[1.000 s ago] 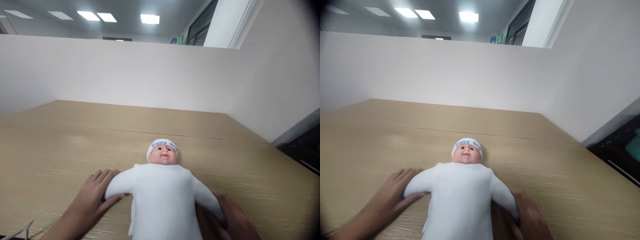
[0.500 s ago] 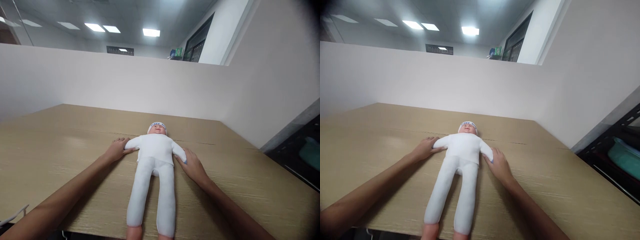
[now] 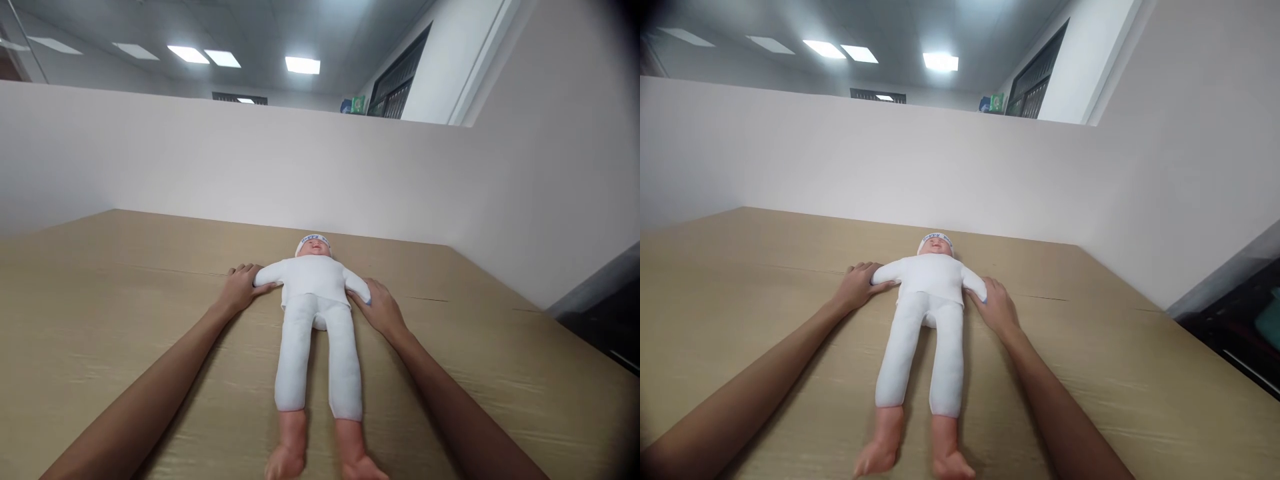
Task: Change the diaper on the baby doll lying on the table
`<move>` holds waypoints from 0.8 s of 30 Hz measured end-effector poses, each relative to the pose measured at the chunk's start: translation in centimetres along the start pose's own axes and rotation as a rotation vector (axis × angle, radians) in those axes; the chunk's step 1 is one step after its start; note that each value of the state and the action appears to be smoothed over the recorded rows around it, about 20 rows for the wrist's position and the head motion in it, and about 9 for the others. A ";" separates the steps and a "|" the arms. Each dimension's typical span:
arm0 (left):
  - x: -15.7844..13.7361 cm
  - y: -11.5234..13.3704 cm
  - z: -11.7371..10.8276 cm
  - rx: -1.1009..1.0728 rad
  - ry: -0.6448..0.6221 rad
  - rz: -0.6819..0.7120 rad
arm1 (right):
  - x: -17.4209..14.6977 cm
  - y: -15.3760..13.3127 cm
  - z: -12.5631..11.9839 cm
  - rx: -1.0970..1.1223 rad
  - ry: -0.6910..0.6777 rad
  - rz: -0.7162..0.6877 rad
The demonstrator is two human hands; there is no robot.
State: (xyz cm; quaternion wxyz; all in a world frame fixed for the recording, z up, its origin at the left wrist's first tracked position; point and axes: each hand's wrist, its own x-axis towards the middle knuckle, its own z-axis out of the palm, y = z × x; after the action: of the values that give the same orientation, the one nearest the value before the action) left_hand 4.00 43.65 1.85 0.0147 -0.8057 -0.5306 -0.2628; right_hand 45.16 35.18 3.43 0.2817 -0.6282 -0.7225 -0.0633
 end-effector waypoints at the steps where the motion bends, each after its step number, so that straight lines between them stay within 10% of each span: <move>1: 0.5 -0.1 0.2 0.003 0.010 0.003 | 0.5 0.2 0.2 0.003 -0.001 -0.007; 24: 4.4 -2.5 2.8 -0.101 0.100 -0.077 | 5.6 3.8 2.7 -0.062 -0.019 -0.087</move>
State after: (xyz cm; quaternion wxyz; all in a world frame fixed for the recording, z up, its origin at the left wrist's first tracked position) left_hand 4.26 49.31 0.74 -0.0094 -0.7704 -0.5457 -0.3296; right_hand 47.59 42.08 2.91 0.2521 -0.6052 -0.7495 -0.0919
